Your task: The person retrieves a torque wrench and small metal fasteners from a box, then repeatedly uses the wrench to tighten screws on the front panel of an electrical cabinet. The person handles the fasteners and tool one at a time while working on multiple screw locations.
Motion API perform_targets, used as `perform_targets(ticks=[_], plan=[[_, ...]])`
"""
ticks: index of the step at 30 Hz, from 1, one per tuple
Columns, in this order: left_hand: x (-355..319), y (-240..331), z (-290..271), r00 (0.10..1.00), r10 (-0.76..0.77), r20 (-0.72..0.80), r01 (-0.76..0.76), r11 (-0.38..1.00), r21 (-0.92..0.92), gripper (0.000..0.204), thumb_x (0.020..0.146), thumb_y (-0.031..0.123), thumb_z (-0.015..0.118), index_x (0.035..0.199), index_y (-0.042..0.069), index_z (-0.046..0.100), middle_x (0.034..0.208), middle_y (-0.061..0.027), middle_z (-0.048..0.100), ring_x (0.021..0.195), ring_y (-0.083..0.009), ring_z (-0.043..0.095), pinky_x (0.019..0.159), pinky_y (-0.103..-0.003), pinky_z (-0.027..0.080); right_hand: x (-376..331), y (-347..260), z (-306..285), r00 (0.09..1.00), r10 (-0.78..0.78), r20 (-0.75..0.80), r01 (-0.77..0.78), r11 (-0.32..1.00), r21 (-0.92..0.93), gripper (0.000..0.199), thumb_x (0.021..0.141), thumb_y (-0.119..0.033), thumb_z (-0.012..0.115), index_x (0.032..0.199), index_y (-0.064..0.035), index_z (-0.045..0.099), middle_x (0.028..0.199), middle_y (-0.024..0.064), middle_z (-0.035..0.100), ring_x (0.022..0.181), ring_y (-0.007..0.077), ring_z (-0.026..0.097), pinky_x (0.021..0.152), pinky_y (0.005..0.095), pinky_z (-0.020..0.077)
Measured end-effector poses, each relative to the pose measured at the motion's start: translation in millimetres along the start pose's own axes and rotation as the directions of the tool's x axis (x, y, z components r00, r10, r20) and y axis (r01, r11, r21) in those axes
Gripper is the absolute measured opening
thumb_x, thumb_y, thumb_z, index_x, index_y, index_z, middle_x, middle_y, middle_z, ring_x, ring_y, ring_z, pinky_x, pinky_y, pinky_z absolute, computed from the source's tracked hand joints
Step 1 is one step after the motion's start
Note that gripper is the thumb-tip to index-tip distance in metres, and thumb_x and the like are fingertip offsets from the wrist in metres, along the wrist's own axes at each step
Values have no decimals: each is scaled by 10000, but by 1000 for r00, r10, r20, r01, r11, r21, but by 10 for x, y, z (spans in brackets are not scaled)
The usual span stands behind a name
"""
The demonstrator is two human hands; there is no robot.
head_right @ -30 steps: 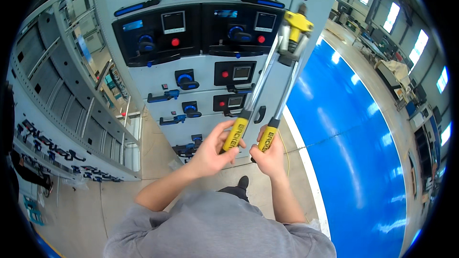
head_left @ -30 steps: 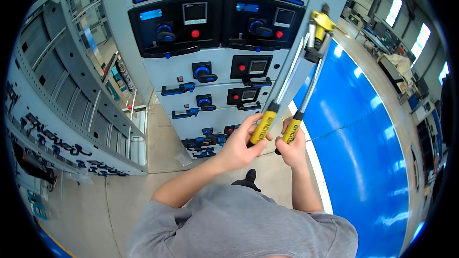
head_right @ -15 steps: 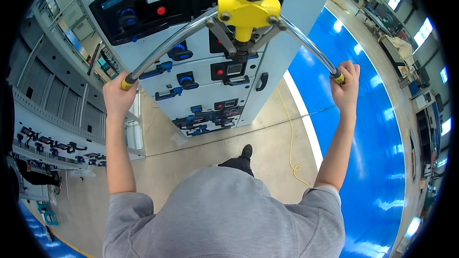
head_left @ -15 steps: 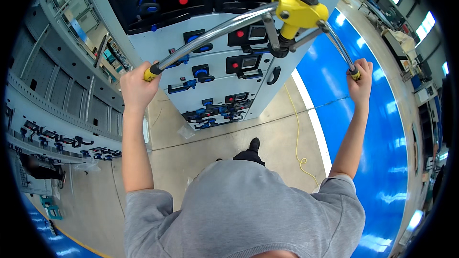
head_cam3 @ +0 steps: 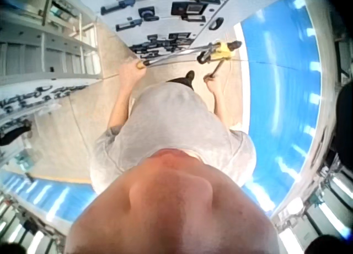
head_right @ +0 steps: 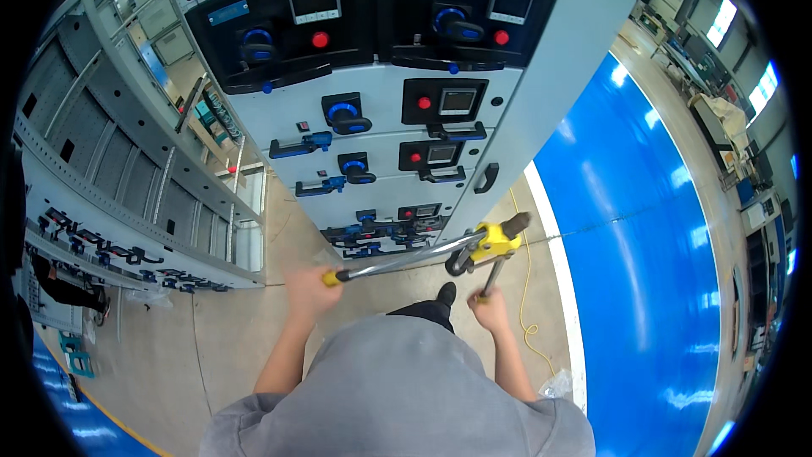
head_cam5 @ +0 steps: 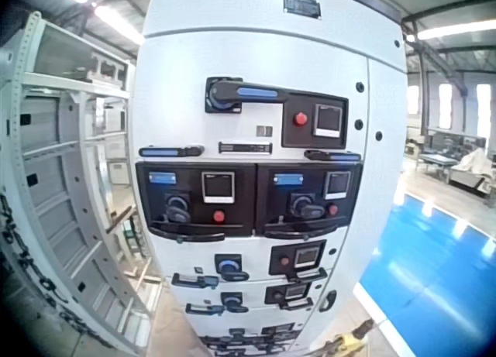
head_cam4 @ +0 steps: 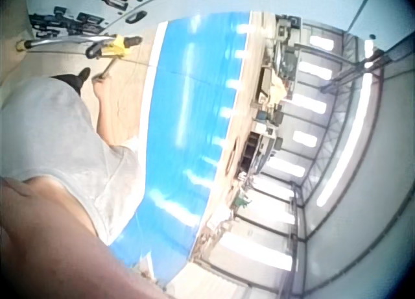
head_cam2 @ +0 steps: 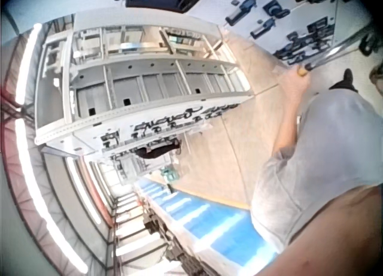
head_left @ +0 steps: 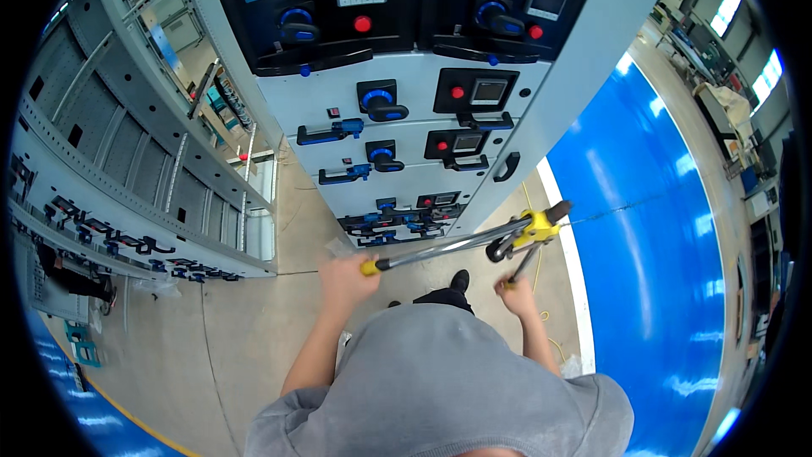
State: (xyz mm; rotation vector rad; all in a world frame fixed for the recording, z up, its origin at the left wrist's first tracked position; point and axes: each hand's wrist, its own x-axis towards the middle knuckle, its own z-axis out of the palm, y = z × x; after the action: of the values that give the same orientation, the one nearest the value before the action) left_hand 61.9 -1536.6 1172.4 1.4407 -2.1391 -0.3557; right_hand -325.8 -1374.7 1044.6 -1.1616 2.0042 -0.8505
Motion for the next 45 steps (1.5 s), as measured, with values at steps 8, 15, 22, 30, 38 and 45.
perform_targets(ticks=[8, 15, 22, 30, 38, 45], plan=[[-648, -692, -25, 873, -189, 449, 94, 970, 226, 258, 787, 377, 725, 816, 125, 768, 729, -162, 696, 716, -380, 681, 647, -484, 528, -256, 808, -518, 740, 188, 646, -402, 893, 202, 480, 764, 50, 522, 1200, -53, 697, 1036, 26, 679, 910, 155, 601, 761, 289, 492], [-608, -908, -305, 853, -180, 490, 44, 960, 276, 260, 793, 382, 716, 828, 131, 773, 754, -162, 706, 744, -378, 691, 675, -489, 545, 703, 692, 217, 806, 472, 357, -505, 234, 831, 328, 1059, -113, 418, 1363, -26, 504, 926, 62, 578, 749, 178, 569, 709, 333, 563], [-681, -918, -315, 852, -200, 483, 58, 954, 293, 273, 787, 377, 728, 851, 114, 770, 740, -176, 702, 729, -391, 692, 681, -487, 557, 1142, -388, 655, 906, -23, 423, -421, 70, 904, 339, 957, 9, 535, 1296, -4, 520, 1023, 92, 628, 881, 201, 642, 766, 297, 562], [-805, -921, -367, 868, -249, 430, 132, 950, 283, 186, 759, 265, 761, 809, 86, 742, 706, -195, 673, 682, -408, 665, 636, -480, 544, 1094, -1352, 286, 875, -242, 419, -452, -102, 886, 511, 813, 140, 470, 1294, -9, 554, 1206, 167, 615, 1109, 321, 617, 879, 402, 530], [-864, -905, -361, 884, -254, 392, 141, 945, 294, 175, 753, 248, 761, 774, 76, 733, 670, -189, 663, 637, -416, 647, 609, -479, 542, 1019, -1286, 223, 868, -243, 434, -456, -41, 889, 516, 838, 223, 439, 1288, 4, 563, 1261, 195, 580, 1109, 326, 632, 910, 407, 560], [-784, -904, -319, 884, -231, 406, 119, 952, 283, 166, 754, 240, 757, 767, 78, 726, 654, -190, 651, 633, -415, 642, 602, -474, 536, 906, -1400, 235, 903, 99, 418, -419, -6, 908, 327, 983, 121, 459, 1292, 47, 539, 1271, 221, 575, 1126, 320, 663, 792, 292, 626]])
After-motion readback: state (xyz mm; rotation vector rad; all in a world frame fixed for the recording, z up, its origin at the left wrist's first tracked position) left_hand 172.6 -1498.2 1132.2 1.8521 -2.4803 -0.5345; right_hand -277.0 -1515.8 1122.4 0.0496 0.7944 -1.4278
